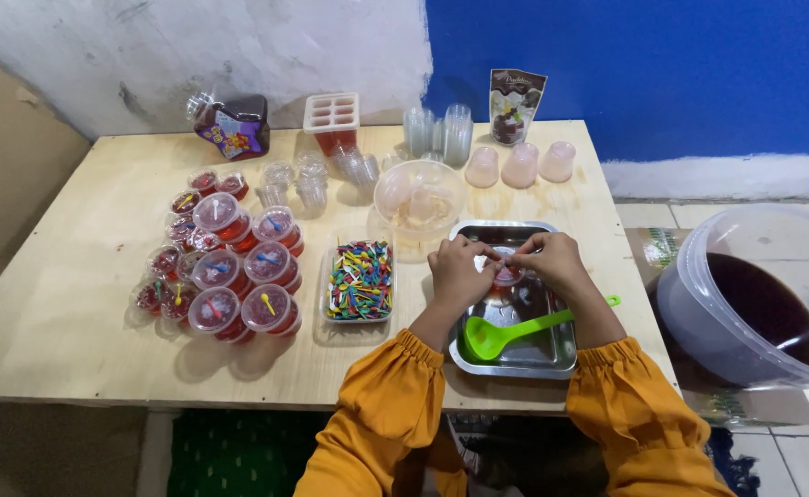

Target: Filling small plastic cups with liquid using a ladle and sealing them with lids.

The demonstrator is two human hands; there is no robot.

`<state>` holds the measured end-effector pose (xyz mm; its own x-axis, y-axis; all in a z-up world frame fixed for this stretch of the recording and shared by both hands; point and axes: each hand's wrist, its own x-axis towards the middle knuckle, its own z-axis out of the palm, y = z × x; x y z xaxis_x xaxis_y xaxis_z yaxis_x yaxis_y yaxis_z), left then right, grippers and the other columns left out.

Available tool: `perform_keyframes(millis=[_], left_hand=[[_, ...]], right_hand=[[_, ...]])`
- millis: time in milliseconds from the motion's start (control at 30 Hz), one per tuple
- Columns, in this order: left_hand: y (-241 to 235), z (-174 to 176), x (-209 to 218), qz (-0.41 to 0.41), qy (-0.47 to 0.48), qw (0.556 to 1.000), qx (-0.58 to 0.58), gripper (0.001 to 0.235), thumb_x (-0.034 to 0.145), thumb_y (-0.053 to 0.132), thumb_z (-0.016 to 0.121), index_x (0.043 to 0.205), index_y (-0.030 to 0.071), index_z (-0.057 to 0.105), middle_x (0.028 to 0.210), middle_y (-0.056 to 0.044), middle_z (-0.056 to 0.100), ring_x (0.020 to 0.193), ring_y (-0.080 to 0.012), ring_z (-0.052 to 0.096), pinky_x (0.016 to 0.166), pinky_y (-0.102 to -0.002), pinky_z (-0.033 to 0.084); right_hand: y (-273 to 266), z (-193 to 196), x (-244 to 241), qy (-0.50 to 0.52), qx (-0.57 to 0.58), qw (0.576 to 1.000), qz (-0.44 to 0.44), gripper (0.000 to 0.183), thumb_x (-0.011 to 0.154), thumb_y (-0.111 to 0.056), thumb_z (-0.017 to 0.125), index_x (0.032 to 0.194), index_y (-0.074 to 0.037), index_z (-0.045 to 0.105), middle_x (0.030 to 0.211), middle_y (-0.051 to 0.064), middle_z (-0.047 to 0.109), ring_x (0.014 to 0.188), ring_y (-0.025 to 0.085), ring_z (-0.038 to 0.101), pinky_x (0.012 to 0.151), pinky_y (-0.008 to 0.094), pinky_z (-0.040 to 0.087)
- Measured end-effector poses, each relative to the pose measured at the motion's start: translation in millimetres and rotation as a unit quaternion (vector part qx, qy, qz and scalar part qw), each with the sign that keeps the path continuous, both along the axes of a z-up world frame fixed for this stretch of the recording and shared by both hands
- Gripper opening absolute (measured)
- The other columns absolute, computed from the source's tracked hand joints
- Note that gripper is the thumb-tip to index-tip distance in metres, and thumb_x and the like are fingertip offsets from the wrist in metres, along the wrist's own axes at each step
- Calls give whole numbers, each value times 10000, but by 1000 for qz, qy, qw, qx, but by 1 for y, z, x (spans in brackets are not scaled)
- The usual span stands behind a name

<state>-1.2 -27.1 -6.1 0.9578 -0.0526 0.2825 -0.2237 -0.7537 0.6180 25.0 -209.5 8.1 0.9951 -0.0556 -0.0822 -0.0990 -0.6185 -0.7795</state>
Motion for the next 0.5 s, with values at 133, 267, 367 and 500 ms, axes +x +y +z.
perform_keyframes(millis=[133,267,367,500], left_hand=[[3,2,-1,-2,7,1000,-21,172,793,281,800,961,276,768,983,12,640,1035,-246,616,961,-505,464],[8,7,-1,1,25,999,-45,174,825,263,768,998,283,772,985,6,661,1032,-233,622,977,-519,444],[11,14,-3,32,-12,999,-5,166,827,293,767,993,280,769,987,-9,640,1052,-257,593,970,-553,421],[15,18,-6,51,-25,997,51,113,818,340,755,853,238,786,987,-22,621,1070,-261,552,971,-555,390]], right_hand=[[-2,-6,6,-1,13,1000,-8,296,665,-188,939,886,-55,795,832,153,726,814,262,716,694,359,572],[-2,-6,7,-12,17,1000,-15,331,657,-189,952,907,-63,777,825,119,736,846,257,716,706,352,577],[-2,-1,5,1,28,999,-16,346,668,-175,949,930,-40,768,872,161,747,894,292,712,737,375,571],[-1,5,3,17,103,994,-26,305,690,-55,916,924,21,736,770,162,691,675,223,682,566,310,602]])
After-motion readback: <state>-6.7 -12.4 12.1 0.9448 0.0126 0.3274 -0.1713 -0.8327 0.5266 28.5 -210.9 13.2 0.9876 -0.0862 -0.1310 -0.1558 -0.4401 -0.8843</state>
